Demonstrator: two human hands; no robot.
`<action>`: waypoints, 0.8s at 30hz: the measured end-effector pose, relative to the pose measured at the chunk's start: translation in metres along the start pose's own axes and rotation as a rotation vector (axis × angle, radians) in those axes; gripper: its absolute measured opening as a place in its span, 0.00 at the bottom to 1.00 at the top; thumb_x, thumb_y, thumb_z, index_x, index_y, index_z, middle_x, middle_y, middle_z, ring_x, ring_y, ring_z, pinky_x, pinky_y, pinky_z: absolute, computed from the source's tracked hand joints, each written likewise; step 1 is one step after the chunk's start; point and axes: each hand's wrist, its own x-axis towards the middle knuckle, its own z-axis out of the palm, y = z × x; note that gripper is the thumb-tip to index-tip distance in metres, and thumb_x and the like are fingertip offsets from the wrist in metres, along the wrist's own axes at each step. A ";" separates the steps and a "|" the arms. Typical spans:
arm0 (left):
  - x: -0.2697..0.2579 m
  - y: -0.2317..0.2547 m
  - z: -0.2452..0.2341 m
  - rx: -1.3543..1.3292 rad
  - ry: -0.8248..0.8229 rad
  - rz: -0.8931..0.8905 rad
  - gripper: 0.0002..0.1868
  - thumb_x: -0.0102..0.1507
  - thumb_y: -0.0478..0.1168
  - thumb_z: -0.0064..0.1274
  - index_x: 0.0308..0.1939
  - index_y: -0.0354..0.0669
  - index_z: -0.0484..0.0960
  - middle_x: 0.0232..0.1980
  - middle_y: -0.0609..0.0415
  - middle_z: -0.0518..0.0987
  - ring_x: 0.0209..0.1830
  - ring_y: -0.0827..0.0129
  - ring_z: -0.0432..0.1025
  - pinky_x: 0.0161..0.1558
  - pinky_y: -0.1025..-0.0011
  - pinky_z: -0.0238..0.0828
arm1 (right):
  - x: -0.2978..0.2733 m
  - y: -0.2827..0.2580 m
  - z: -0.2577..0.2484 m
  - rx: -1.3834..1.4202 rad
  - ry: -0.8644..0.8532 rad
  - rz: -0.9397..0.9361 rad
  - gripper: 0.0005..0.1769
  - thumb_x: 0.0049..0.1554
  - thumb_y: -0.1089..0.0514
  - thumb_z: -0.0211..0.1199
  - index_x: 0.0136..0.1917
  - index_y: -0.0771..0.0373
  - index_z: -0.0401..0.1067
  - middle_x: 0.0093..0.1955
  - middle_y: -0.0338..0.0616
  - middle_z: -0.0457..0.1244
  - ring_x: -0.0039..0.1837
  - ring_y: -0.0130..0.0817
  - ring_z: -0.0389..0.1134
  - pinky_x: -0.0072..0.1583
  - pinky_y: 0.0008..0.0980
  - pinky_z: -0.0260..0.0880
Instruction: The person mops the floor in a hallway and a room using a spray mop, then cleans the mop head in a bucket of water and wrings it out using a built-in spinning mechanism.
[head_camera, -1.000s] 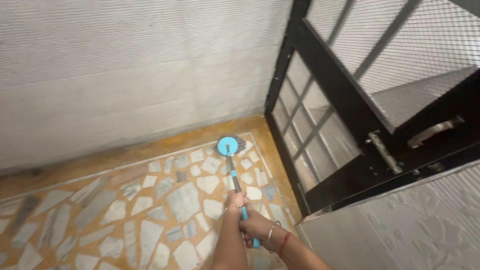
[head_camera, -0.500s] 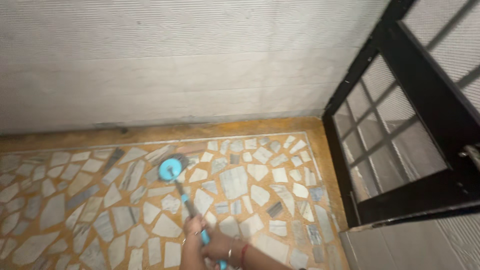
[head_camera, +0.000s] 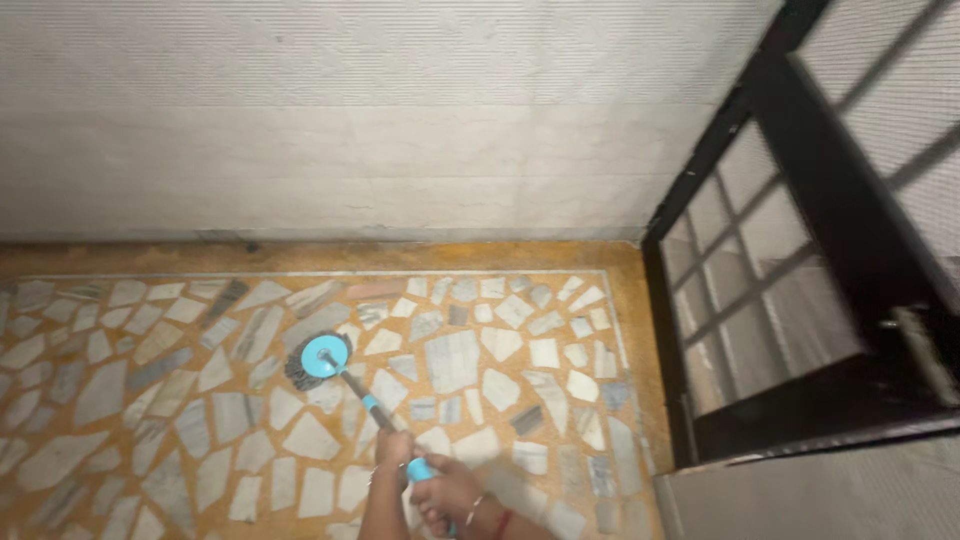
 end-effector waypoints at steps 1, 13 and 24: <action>-0.004 0.003 0.028 0.095 -0.028 -0.003 0.14 0.58 0.32 0.44 0.40 0.21 0.78 0.28 0.36 0.81 0.20 0.55 0.77 0.22 0.58 0.72 | -0.024 -0.017 -0.016 0.030 0.074 0.075 0.30 0.52 0.70 0.64 0.67 0.54 0.68 0.29 0.39 0.59 0.25 0.23 0.56 0.26 0.25 0.51; -0.107 0.021 0.346 0.282 -0.475 -0.001 0.11 0.61 0.31 0.42 0.39 0.25 0.78 0.26 0.39 0.79 0.20 0.57 0.76 0.23 0.58 0.71 | -0.199 -0.085 -0.190 0.348 0.404 -0.094 0.16 0.53 0.69 0.58 0.53 0.56 0.66 0.30 0.35 0.57 0.27 0.20 0.54 0.27 0.21 0.49; -0.157 0.022 0.453 0.466 -0.875 0.114 0.08 0.58 0.32 0.50 0.24 0.40 0.78 0.23 0.48 0.77 0.19 0.62 0.71 0.22 0.61 0.65 | -0.201 -0.081 -0.265 0.311 0.527 -0.172 0.04 0.57 0.62 0.56 0.47 0.58 0.67 0.32 0.36 0.60 0.33 0.30 0.62 0.35 0.33 0.64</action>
